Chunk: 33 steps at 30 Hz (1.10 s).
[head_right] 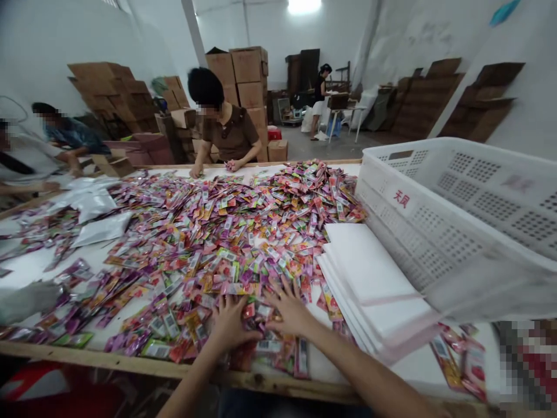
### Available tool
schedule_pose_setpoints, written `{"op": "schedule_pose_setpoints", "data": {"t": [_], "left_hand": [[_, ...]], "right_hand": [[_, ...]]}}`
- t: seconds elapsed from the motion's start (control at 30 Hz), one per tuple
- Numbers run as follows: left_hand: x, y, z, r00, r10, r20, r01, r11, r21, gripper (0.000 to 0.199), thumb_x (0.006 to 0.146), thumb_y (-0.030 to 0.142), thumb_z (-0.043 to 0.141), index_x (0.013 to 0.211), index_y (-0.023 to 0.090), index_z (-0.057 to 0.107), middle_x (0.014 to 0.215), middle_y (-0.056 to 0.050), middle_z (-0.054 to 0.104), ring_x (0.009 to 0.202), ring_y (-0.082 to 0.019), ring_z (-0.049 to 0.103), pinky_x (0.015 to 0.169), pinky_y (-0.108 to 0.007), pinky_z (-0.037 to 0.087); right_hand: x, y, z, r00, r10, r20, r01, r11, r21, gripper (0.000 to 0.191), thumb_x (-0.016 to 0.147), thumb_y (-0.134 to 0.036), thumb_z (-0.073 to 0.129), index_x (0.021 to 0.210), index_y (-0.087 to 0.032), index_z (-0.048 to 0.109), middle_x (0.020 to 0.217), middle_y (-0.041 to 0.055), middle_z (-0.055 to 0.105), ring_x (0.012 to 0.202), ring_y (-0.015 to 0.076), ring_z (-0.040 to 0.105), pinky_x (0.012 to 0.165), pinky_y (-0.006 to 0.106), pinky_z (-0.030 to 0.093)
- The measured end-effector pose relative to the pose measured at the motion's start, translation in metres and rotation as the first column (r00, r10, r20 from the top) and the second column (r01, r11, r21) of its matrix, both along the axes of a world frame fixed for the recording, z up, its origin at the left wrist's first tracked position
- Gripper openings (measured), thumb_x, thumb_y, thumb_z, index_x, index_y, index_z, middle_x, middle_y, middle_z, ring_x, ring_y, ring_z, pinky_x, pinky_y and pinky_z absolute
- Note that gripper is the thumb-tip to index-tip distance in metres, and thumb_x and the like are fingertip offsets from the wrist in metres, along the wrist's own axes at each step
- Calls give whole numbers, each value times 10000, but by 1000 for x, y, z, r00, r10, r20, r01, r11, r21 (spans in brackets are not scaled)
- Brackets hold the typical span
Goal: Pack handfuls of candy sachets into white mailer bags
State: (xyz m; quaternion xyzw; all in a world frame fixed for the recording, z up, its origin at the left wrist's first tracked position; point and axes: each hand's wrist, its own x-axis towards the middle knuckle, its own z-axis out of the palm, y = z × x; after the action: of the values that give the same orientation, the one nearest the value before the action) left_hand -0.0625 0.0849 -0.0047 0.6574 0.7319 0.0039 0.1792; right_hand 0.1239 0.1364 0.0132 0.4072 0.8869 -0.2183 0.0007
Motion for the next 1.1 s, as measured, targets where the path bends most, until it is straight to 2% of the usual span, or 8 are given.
{"op": "schedule_pose_setpoints", "data": {"t": [0.13,0.27,0.4,0.5,0.63,0.8,0.9,1.1], "left_hand": [[17,5,3,999,1,48,-4,998,65,970,494,736,621,1308,234,453,1349,-224,393,1296,-512,178,978,-684,121],[-3,-8,19,961,-70,266,68,998,17,765,626,624,616,1271,231,497,1351,-162,418,1301,-400,282,1022,-552,266],[-41,-18,46,957,-32,288,26,999,24,435,744,481,569,1097,235,632,1398,-119,385,1348,-346,226,1036,-471,310],[-50,-16,53,984,-32,174,1,984,176,252,814,268,478,971,201,662,1385,-110,416,1294,-287,359,1019,-432,350],[-35,-8,40,990,-121,71,111,985,131,518,711,88,482,1213,203,537,1340,-88,487,1211,-257,464,1062,-483,286],[-32,-6,21,977,-186,105,180,982,63,595,717,113,504,1306,178,454,1435,-106,356,1283,-255,383,1055,-394,338],[-42,-14,11,963,-245,111,235,967,96,573,747,84,478,1309,192,454,1460,-111,304,1300,-244,361,1032,-352,379],[-64,-18,-23,925,-375,-64,367,834,413,286,879,194,403,1075,194,612,1109,-93,643,1007,-205,599,869,-356,494]], "right_hand": [[19,16,-6,996,-84,39,82,995,50,799,725,-534,594,1406,-248,291,1508,101,144,1362,401,23,1035,642,-26],[53,1,-6,993,-60,-100,64,997,40,667,735,-475,613,1337,-251,431,1469,113,274,1342,376,196,1055,611,125],[70,8,9,895,-202,-397,261,960,101,322,862,-379,462,1071,-209,639,1121,106,634,1057,241,571,927,427,434],[54,33,21,896,-190,-402,292,933,212,272,869,-261,416,964,-181,658,917,82,688,867,210,631,809,374,492],[2,72,24,966,67,-249,19,944,328,317,837,-132,400,1046,-175,634,1054,87,660,961,201,610,863,353,474],[-48,100,12,984,178,19,-171,902,396,639,699,46,404,1281,-208,481,1330,88,495,1120,222,540,908,367,455],[-49,95,3,971,232,66,-236,864,445,504,750,9,440,1193,-205,552,1190,85,607,1057,230,571,904,398,457],[-13,72,-11,927,350,-131,-161,691,704,202,813,-69,460,895,-163,620,1057,101,649,1082,223,542,939,409,436]]}}
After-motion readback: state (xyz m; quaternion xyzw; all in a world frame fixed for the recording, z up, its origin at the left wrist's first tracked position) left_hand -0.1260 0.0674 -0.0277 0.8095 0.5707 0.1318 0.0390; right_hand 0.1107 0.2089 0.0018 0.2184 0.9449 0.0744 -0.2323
